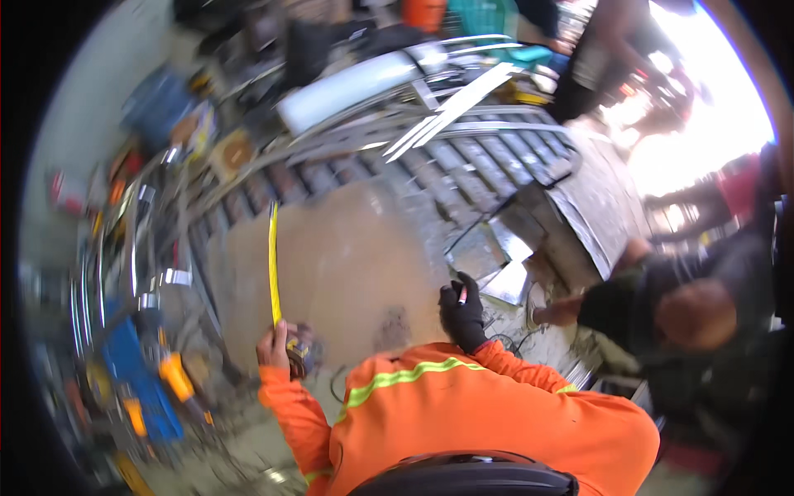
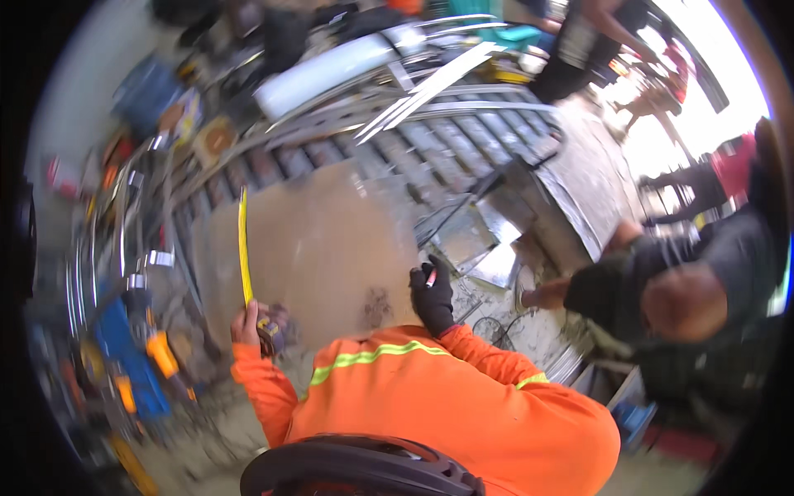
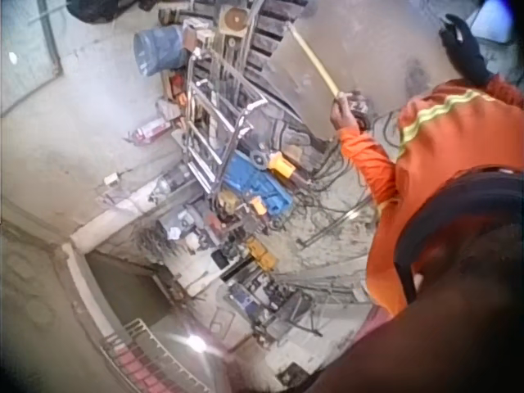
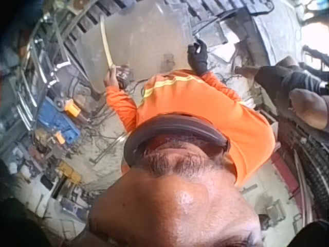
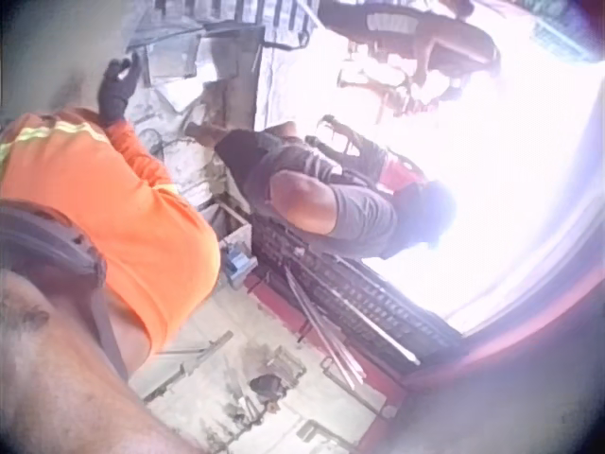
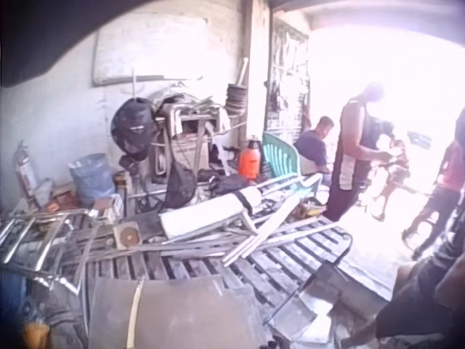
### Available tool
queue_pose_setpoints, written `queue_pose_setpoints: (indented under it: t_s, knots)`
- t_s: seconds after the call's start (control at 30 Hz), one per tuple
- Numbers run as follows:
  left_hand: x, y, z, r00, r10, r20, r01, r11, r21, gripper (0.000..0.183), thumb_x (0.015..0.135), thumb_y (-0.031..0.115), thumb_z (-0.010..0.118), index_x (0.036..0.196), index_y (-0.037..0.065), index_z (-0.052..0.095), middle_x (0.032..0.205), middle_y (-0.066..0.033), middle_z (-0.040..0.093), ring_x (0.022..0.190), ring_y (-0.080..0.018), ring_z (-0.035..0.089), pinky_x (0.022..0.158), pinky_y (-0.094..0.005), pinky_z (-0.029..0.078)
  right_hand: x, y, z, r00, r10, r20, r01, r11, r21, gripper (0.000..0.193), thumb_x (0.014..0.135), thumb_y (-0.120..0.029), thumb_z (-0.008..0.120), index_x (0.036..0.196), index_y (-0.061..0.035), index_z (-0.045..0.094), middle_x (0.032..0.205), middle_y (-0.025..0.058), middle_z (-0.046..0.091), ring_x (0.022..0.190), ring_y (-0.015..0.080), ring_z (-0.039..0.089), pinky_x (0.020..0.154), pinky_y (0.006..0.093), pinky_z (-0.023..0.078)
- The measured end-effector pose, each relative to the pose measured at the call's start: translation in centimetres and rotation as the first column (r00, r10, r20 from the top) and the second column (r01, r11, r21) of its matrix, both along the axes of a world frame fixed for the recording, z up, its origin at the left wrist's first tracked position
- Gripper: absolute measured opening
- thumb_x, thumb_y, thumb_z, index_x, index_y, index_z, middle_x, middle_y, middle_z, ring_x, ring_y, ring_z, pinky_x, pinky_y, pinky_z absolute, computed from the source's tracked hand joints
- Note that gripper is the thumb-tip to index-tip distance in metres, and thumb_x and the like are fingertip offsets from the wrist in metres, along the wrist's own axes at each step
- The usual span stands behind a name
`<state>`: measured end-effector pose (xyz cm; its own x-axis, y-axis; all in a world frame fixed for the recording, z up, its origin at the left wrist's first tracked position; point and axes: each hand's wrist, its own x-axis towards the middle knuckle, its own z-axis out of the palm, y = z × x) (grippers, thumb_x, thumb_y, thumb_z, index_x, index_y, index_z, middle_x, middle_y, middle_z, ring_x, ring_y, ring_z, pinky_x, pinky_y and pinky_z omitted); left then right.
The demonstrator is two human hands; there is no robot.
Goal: Using a tape measure to determine dimensions and marking lines on a metal sheet with a pen in a fabrication workshop.
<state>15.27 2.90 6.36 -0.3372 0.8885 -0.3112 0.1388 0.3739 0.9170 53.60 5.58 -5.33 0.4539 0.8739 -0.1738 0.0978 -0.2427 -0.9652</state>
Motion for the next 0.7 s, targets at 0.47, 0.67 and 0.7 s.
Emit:
queue_pose_setpoints:
  t_s: [0.47, 0.67, 0.7]
  knots:
    - [2.0, -13.8, -5.5, 0.91, 0.377, 0.17, -0.377, 0.926, -0.031, 0.043, 0.107, 0.037, 0.058, 0.097, -0.003, 0.071, 0.09, -0.0062, 0.071, 0.083, -0.0125, 0.064, 0.078, -0.0277, 0.05, -4.3, 20.5, 9.2, 0.289, 0.389, 0.875, -0.888, 0.451, 0.092, 0.047, 0.091, -0.029, 0.071, 0.131, -0.0069, 0.059, 0.13, 0.0166, 0.065, 0.124, 0.0397, 0.057, 0.107, 0.0474, 0.044]
    - [2.6, -15.6, -4.6, 0.87, 0.457, 0.186, -0.433, 0.888, -0.154, 0.043, 0.107, 0.04, 0.057, 0.1, 0.0, 0.071, 0.086, -0.0043, 0.069, 0.08, -0.0108, 0.062, 0.074, -0.0267, 0.05, -4.3, 20.8, 6.0, 0.349, 0.283, 0.893, -0.841, 0.514, 0.166, 0.053, 0.09, -0.031, 0.076, 0.133, -0.0049, 0.059, 0.13, 0.02, 0.064, 0.124, 0.0411, 0.057, 0.106, 0.0488, 0.046]
    - [2.7, -15.8, -3.4, 0.869, 0.464, 0.171, -0.438, 0.883, -0.17, 0.045, 0.107, 0.041, 0.056, 0.101, 0.0, 0.071, 0.084, -0.004, 0.068, 0.078, -0.0103, 0.062, 0.072, -0.0262, 0.049, -4.9, 20.2, 6.3, 0.357, 0.253, 0.899, -0.825, 0.538, 0.176, 0.053, 0.09, -0.032, 0.075, 0.133, -0.0049, 0.059, 0.128, 0.0198, 0.065, 0.124, 0.0408, 0.058, 0.105, 0.0492, 0.046]
